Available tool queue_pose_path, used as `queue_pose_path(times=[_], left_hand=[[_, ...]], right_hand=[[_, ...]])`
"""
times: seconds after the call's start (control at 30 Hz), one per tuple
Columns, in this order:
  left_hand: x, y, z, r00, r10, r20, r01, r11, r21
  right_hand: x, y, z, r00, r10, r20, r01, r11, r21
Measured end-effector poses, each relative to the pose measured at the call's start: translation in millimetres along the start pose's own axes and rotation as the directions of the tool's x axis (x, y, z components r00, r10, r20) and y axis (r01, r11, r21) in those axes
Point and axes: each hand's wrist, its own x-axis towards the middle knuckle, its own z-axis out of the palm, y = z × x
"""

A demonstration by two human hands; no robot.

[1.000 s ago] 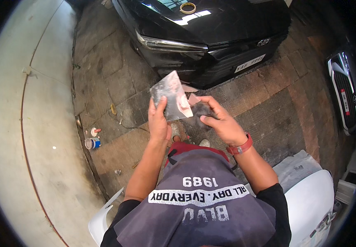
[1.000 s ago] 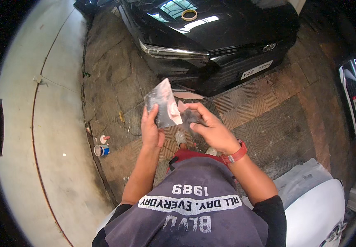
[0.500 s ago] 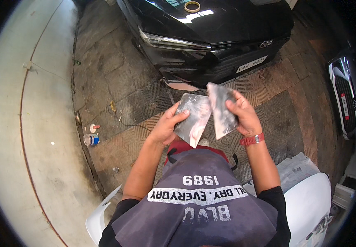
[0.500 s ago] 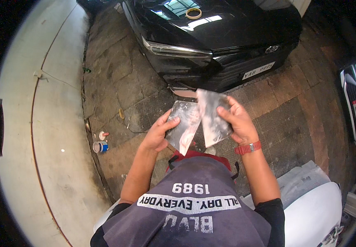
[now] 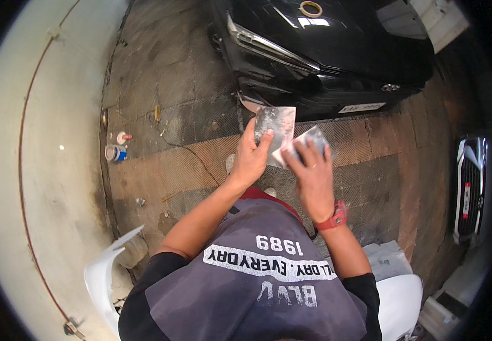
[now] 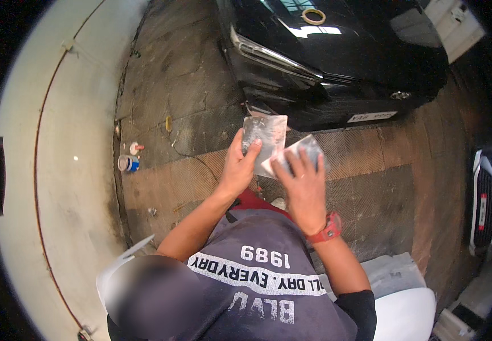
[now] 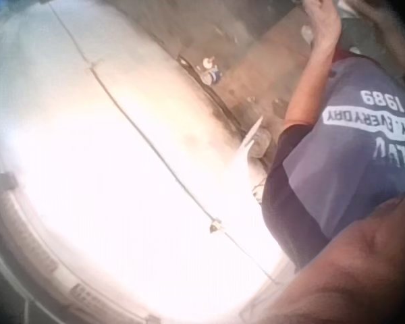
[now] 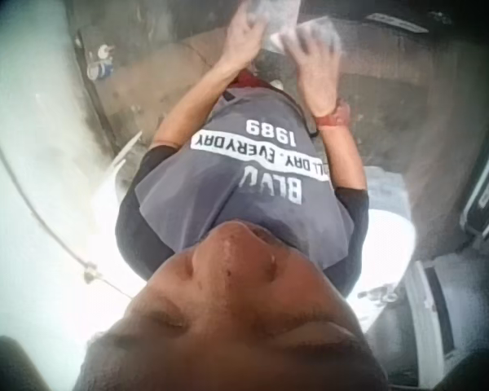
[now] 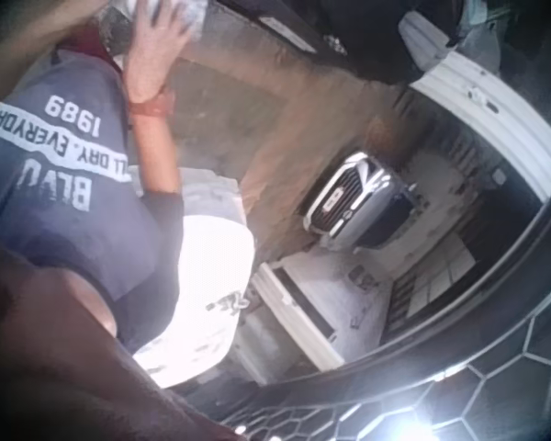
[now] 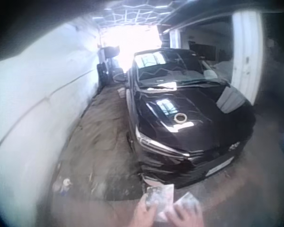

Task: The person handles two rectangular sanding blocks, rubs them together, and applies a dark paste from a small container onto one block using a red-handled spreader. The person then rubs the blocks together again and briefly rubs the treated block on the front bumper of a black car.

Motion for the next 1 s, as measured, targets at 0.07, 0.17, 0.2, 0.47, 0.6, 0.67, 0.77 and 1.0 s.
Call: queue_pose_path(times=[0.07,0.17,0.2,0.47,0.6,0.67,0.77,1.0], left_hand=[[-1.6,-7.8,-2.0,0.982,-0.006,-0.189,0.004,1.000,-0.013],[-6.6,-35.9,-11.9,0.901,-0.186,-0.392,-0.007,0.897,-0.442],[-3.3,-49.0,-26.6,0.895,-0.203,-0.398,-0.076,0.808,-0.584],[10.0,-25.0,-70.5,0.924,-0.321,-0.208,0.062,0.662,-0.747],[21.5,-34.7,-91.6,0.943,-0.282,-0.176,0.063,0.671,-0.739],[26.3,-44.0,-115.4,0.940,-0.326,-0.102,0.127,0.610,-0.782],[32.9,-44.7,-137.8,0.934,-0.349,-0.074,0.145,0.561,-0.815],[74.6,-66.7,-244.5,0.778,-0.282,-0.561,-0.182,0.754,-0.631]], right_hand=[[-5.6,-4.4,0.7,0.993,-0.045,0.108,0.043,0.999,0.021],[0.8,-10.7,0.7,0.971,-0.100,0.218,0.096,0.995,0.028],[9.2,-14.7,-2.6,0.966,-0.140,0.218,0.131,0.990,0.055],[67.6,-51.9,24.9,0.953,-0.074,0.293,-0.082,0.870,0.487],[99.8,-12.1,72.4,0.958,-0.156,0.239,0.111,0.975,0.191],[126.8,-18.4,69.4,0.954,-0.116,0.276,0.035,0.959,0.280],[158.3,-39.7,83.6,0.953,-0.024,0.303,-0.171,0.781,0.601],[247.7,-123.2,123.7,0.652,0.114,0.750,-0.680,-0.351,0.644]])
